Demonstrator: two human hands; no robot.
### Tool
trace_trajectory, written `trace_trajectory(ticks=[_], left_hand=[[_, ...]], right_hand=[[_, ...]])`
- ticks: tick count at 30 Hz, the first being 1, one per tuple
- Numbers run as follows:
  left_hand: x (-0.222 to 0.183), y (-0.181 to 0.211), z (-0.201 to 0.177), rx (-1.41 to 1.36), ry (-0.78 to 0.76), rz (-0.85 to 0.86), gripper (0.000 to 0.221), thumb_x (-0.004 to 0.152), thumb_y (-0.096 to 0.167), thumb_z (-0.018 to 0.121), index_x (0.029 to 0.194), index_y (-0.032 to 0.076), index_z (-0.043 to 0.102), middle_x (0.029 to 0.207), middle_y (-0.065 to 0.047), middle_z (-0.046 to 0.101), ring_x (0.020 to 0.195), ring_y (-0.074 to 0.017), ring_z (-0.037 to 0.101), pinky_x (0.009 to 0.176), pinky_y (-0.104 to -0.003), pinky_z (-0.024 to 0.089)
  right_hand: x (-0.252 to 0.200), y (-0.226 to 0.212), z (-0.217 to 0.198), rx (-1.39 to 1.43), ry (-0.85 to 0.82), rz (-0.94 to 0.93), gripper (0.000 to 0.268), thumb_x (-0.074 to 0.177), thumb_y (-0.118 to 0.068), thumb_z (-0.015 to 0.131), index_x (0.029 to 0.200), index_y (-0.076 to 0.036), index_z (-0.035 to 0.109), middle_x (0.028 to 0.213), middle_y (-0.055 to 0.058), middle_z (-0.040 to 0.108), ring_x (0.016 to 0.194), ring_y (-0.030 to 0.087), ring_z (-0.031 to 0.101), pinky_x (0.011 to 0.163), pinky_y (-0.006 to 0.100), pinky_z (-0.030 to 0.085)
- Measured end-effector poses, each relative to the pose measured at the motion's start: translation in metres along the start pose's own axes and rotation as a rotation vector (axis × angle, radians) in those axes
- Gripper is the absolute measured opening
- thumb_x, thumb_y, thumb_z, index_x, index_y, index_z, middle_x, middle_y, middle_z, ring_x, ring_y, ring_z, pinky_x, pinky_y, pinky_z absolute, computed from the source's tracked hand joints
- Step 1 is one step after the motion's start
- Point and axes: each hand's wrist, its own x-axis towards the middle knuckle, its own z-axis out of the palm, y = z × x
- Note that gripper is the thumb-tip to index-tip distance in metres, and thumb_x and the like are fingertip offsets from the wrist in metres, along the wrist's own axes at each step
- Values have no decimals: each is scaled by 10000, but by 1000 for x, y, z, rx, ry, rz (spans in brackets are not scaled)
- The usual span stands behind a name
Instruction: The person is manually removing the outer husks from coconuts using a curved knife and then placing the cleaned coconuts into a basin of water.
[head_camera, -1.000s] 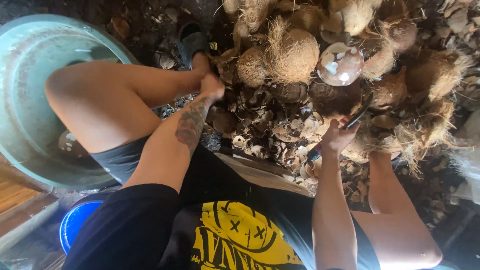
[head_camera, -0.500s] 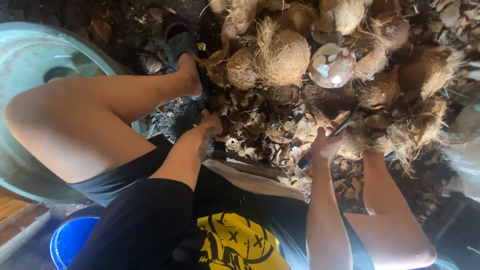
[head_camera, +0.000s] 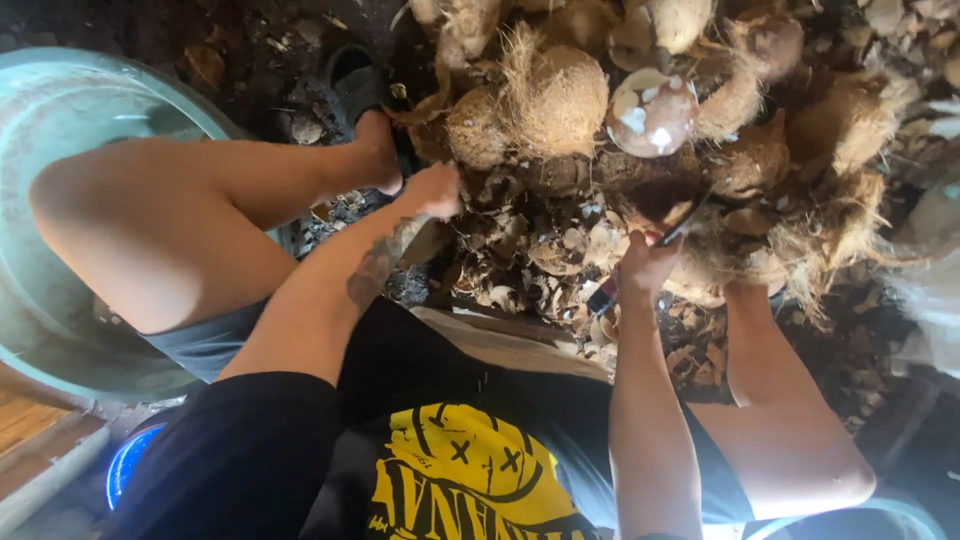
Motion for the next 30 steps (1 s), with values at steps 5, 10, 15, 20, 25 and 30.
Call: trace_trajectory(ticks=[5,10,15,20,25,30], left_hand=[[-139,127,-78,-34,144,416,330,818,240,760,1116,113,693,1017,-184,765,960,-422,770,845,-568,627],[-154,191,-59,-424,107,280,855,842,447,849,1507,43,495,1415,-354,521,1080,-523,699,839,-622,615],[-80,181,13,-797,124,151,504,815,242,864,1205,14,640,1143,-264,685,1034,-497,732,801,-561,626],[-85,115,-10,-528,-5,550,214,633,177,885,750,142,709,835,-131,754,887,-402,739,795,-465,560],[-121,85,-71,-512,-37,441,196,714,10,810,639,107,656,746,-102,750,761,-295,770,719,-376,581],[-129,93,-98,-435,-41,452,179,717,-92,666,702,84,696,755,-148,736,788,-378,754,724,-422,567]], right_hand=[[14,15,-1,1,-49,76,415,851,-160,661,1263,-131,626,1074,168,665,503,185,652,436,287,504],[11,18,-3,11,-34,52,428,843,-163,691,1265,-112,648,1039,170,689,573,231,679,516,354,525],[5,4,-12,4,-11,33,433,814,-174,710,1241,-111,674,987,141,701,834,234,678,783,400,534],[13,31,-2,-12,-21,116,408,836,-171,676,1239,-115,704,1007,160,732,703,251,709,648,392,558],[17,38,12,3,-2,104,392,825,-188,679,1213,-137,698,994,149,728,627,264,691,629,418,550],[12,34,9,127,19,134,354,824,-154,680,1175,-120,709,938,130,690,542,220,637,504,388,551]])
